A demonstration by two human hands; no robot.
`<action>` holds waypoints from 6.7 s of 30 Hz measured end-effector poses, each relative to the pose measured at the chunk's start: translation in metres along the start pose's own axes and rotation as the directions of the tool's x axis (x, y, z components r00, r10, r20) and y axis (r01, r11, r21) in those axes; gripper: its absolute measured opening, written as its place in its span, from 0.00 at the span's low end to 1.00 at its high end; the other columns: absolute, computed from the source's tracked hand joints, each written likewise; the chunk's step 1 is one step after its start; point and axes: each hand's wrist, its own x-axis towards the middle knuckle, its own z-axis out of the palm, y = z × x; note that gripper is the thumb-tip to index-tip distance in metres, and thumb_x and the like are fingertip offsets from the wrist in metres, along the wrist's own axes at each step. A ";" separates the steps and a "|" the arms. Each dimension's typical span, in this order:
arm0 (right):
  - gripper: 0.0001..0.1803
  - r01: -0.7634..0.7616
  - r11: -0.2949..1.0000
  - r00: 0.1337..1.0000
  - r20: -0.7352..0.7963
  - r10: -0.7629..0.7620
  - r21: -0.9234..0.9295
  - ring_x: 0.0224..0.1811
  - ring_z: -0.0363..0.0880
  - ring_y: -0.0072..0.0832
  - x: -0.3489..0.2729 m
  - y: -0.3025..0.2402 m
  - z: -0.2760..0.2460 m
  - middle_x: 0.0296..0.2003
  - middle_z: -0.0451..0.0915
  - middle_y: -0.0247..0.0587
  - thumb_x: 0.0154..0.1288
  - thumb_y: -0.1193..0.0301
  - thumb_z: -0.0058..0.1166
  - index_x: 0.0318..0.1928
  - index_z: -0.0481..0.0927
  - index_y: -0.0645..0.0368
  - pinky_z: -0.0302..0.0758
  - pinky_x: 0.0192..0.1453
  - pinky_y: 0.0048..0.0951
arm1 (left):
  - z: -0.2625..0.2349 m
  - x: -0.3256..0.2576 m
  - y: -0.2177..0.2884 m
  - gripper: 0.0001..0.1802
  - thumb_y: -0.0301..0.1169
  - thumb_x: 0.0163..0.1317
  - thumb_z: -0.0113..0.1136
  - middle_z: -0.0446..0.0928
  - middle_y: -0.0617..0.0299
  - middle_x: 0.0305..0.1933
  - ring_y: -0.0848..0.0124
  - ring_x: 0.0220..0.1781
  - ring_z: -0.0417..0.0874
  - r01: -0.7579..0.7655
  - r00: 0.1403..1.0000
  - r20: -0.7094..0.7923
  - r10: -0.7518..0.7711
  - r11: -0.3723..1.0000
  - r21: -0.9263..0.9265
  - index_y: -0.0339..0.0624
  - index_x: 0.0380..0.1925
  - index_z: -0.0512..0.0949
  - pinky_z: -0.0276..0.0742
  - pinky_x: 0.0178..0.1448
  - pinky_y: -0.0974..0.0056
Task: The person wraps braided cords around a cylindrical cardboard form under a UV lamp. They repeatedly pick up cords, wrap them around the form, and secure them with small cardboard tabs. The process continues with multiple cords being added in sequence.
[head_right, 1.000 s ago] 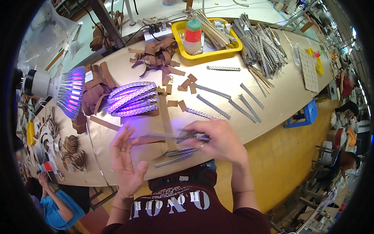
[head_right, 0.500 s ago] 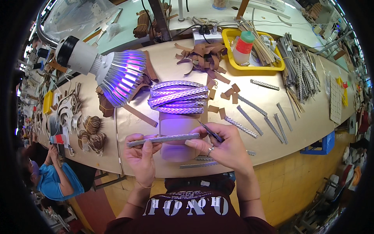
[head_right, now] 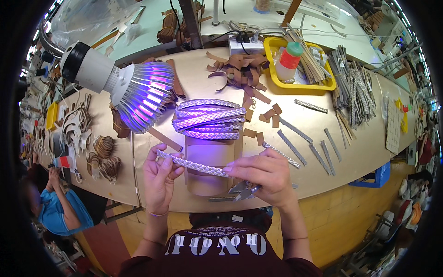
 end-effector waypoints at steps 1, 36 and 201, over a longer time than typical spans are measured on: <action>0.09 -0.027 0.998 0.999 -0.022 0.028 0.051 0.28 0.82 0.25 -0.001 0.001 0.001 0.31 0.86 0.34 0.50 0.73 0.67 0.35 0.86 0.54 0.67 0.29 0.25 | 0.000 0.001 0.000 0.17 0.22 0.67 0.53 0.79 0.45 0.46 0.65 0.47 0.84 -0.001 1.000 0.001 0.001 1.000 0.004 0.34 0.54 0.63 0.84 0.48 0.67; 0.08 -0.225 0.185 0.740 0.044 0.672 0.957 0.37 0.77 0.28 -0.002 -0.057 0.036 0.36 0.77 0.44 0.69 0.72 0.52 0.43 0.71 0.63 0.74 0.43 0.30 | 0.019 -0.047 -0.047 0.12 0.18 0.55 0.65 0.78 0.38 0.48 0.59 0.47 0.84 -0.587 0.800 0.327 0.503 0.769 0.254 0.36 0.36 0.72 0.81 0.52 0.61; 0.18 -0.851 0.300 0.485 0.429 0.762 0.430 0.22 0.62 0.12 -0.032 0.017 0.028 0.18 0.69 0.24 0.63 0.57 0.62 0.30 0.80 0.61 0.60 0.25 0.20 | -0.024 -0.040 -0.059 0.37 0.54 0.65 0.54 0.68 0.35 0.63 0.43 0.66 0.69 -0.494 0.841 0.431 0.327 0.138 0.859 0.30 0.60 0.68 0.61 0.70 0.44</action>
